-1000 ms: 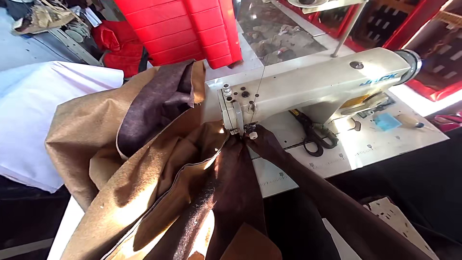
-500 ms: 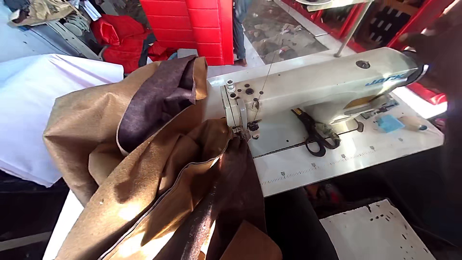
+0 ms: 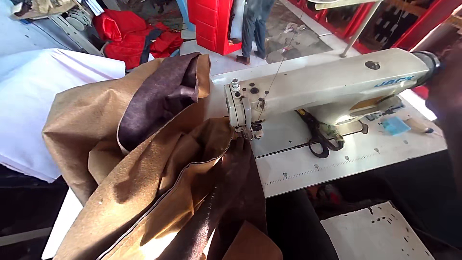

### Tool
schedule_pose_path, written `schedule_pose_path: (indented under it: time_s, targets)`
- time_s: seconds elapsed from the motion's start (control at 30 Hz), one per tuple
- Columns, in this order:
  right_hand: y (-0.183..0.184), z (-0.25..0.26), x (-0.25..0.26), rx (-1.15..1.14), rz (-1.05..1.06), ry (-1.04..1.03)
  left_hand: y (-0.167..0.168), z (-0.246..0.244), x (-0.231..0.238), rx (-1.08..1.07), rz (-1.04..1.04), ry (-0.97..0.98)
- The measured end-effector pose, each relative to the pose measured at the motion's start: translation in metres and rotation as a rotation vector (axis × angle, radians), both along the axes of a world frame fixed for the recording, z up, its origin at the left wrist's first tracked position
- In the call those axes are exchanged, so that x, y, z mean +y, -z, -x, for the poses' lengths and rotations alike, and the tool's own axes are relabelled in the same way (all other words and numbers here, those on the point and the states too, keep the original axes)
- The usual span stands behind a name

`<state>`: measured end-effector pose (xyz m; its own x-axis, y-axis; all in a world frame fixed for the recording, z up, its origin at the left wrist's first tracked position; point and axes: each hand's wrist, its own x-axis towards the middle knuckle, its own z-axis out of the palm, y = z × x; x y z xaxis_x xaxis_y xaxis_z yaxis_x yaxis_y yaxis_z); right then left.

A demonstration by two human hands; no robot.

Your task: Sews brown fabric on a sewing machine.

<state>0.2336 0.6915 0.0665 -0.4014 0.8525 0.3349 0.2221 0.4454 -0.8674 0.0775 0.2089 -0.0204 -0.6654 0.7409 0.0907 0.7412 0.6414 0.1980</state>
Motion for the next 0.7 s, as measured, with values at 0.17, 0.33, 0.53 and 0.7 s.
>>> schedule_pose_path:
  time_s: [0.17,0.33,0.53,0.7]
  targets:
    - [-0.030,0.024,0.005,-0.267,-0.047,0.032,-0.008,-0.003,0.006,0.017,0.026,-0.002]
    - [0.027,0.000,-0.011,0.246,-0.096,-0.019,-0.026,-0.007,0.013,-0.073,0.117,-0.058]
    - [-0.015,0.013,-0.003,-0.121,-0.154,0.021,-0.004,-0.004,0.008,-0.105,-0.114,-0.142]
    - [0.049,-0.006,-0.061,0.325,-0.269,0.208,0.015,0.008,-0.009,-0.072,-0.242,-0.129]
